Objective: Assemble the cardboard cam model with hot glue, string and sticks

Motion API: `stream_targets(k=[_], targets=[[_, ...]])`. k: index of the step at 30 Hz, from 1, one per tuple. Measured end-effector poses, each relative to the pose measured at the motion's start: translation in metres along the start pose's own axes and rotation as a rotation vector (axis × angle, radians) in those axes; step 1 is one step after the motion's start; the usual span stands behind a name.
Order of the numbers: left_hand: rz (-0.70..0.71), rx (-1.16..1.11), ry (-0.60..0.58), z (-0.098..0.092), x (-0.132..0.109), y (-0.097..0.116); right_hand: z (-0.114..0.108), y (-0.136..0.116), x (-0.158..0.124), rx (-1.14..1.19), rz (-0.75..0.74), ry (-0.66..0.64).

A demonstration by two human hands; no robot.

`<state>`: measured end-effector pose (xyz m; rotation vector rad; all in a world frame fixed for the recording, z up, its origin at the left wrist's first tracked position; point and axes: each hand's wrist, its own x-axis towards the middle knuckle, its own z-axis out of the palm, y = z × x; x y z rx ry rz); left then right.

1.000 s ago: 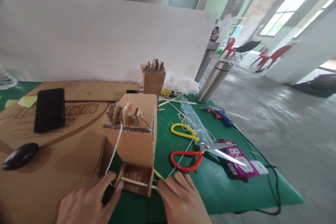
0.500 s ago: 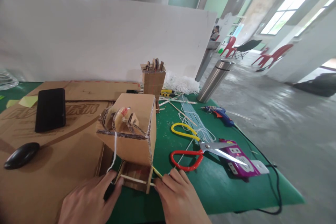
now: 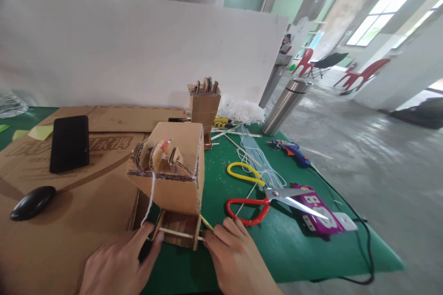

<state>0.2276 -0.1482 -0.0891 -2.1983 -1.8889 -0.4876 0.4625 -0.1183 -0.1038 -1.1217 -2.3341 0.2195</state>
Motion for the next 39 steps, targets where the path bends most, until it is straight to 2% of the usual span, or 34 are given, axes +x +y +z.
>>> stream_targets(k=[12, 20, 27, 32, 39], targets=[[-0.068, 0.138, -0.095, -0.007, 0.003, 0.007, 0.005, 0.0, -0.005, -0.077, 0.001, 0.068], [-0.092, 0.142, -0.132, -0.011, 0.005, 0.01, -0.002, 0.003, -0.007, -0.147, 0.021, 0.112], [-0.101, 0.135, -0.134, -0.012, 0.006, 0.011, -0.008, 0.005, -0.01, -0.009, 0.079, 0.085], [-0.102, 0.165, -0.171, -0.013, 0.006, 0.011, -0.008, 0.007, -0.009, 0.042, 0.059, 0.058], [-0.083, 0.161, -0.154, -0.01, 0.003, 0.008, -0.011, 0.007, -0.008, 0.078, 0.051, 0.038]])
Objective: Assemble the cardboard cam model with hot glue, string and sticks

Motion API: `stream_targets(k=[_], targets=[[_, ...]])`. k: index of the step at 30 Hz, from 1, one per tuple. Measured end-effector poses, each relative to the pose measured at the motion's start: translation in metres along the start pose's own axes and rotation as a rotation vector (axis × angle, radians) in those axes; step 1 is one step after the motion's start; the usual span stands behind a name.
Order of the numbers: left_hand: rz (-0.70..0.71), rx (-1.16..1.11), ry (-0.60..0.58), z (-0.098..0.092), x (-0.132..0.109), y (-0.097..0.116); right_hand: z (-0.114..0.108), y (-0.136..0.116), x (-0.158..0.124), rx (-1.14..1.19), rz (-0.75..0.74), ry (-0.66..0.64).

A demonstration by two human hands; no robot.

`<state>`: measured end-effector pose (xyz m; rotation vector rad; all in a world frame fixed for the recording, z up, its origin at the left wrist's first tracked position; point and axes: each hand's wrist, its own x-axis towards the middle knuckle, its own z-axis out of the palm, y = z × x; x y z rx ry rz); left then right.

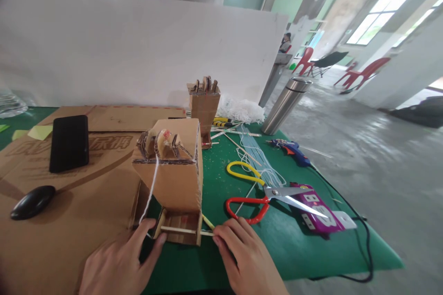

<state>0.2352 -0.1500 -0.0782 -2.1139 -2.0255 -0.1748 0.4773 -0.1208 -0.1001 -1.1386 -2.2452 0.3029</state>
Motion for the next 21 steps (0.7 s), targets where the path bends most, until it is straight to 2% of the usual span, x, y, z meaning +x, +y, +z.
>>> stream_targets(k=[9, 21], targets=[[0.023, -0.01, 0.038, -0.0012, 0.0005, -0.0006, 0.0007, 0.0022, -0.0004, -0.028, 0.043, -0.024], [0.017, -0.018, 0.03, -0.0008, 0.0001, -0.0005, -0.0043, -0.0004, 0.0011, -0.064, 0.011, -0.06]])
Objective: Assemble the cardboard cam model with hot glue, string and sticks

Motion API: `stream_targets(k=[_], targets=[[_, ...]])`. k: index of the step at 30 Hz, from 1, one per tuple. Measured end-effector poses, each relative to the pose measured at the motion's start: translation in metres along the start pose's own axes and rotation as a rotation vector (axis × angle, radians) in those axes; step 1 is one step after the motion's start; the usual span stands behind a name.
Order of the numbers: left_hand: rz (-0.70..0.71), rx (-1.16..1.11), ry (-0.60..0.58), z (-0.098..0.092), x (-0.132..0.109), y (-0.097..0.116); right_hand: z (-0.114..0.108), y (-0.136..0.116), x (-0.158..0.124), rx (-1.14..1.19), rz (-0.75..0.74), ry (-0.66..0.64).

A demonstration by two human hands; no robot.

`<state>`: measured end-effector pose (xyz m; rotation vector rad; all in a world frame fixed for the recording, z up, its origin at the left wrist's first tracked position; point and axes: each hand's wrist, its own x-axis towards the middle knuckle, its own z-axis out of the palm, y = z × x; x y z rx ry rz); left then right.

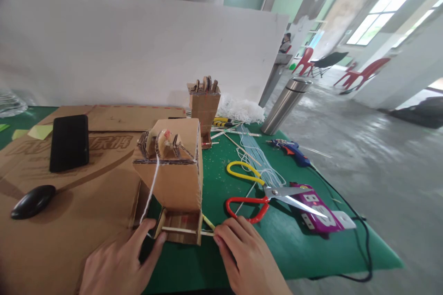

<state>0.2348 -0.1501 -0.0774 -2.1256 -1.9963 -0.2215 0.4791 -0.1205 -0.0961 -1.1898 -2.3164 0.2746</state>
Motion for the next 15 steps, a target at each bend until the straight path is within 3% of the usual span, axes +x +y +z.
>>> stream_targets(k=[15], targets=[[0.007, -0.02, 0.026, 0.0038, -0.0009, -0.0001, 0.0028, 0.002, 0.0008, 0.011, 0.002, 0.016]])
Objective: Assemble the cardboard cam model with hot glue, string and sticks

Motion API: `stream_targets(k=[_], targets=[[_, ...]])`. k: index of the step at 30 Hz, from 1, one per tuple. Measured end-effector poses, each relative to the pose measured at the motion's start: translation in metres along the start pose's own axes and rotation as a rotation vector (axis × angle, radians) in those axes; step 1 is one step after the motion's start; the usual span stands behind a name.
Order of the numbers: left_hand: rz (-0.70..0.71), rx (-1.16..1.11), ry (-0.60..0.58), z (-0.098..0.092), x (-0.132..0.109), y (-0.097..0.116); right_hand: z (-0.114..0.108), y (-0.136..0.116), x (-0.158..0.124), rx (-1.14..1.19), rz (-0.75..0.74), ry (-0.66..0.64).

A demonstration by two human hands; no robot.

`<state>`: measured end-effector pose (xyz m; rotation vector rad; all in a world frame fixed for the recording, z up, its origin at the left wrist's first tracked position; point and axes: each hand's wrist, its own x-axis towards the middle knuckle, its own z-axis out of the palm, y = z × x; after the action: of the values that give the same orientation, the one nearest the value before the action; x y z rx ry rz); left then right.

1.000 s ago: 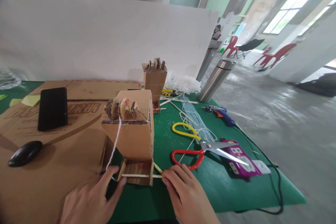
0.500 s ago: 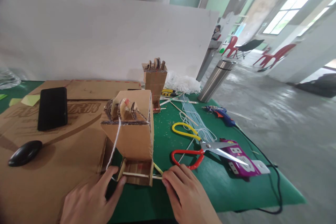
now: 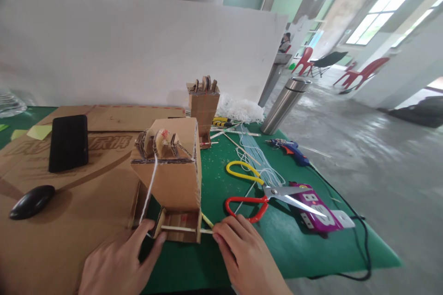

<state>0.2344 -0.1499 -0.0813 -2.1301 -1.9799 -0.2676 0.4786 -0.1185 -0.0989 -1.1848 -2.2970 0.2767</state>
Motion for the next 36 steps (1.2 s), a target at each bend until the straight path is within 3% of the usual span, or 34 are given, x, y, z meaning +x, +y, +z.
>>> stream_targets(k=[15, 24, 27, 31, 36], targets=[[-0.043, 0.011, -0.063, 0.0, 0.0, 0.001, 0.0, 0.005, -0.007, -0.08, 0.048, 0.058], [-0.014, 0.015, -0.029, -0.004, 0.001, 0.002, -0.002, -0.001, -0.004, -0.055, 0.08, 0.055], [-0.018, 0.011, -0.048, -0.007, 0.002, 0.003, -0.012, 0.014, -0.007, -0.086, 0.112, 0.084], [-0.021, 0.0, -0.043, -0.009, 0.002, 0.004, -0.028, 0.052, -0.011, -0.242, 0.196, 0.169], [-0.026, 0.016, -0.058, -0.009, 0.002, 0.003, -0.029, 0.087, -0.019, -0.294, 0.281, 0.18]])
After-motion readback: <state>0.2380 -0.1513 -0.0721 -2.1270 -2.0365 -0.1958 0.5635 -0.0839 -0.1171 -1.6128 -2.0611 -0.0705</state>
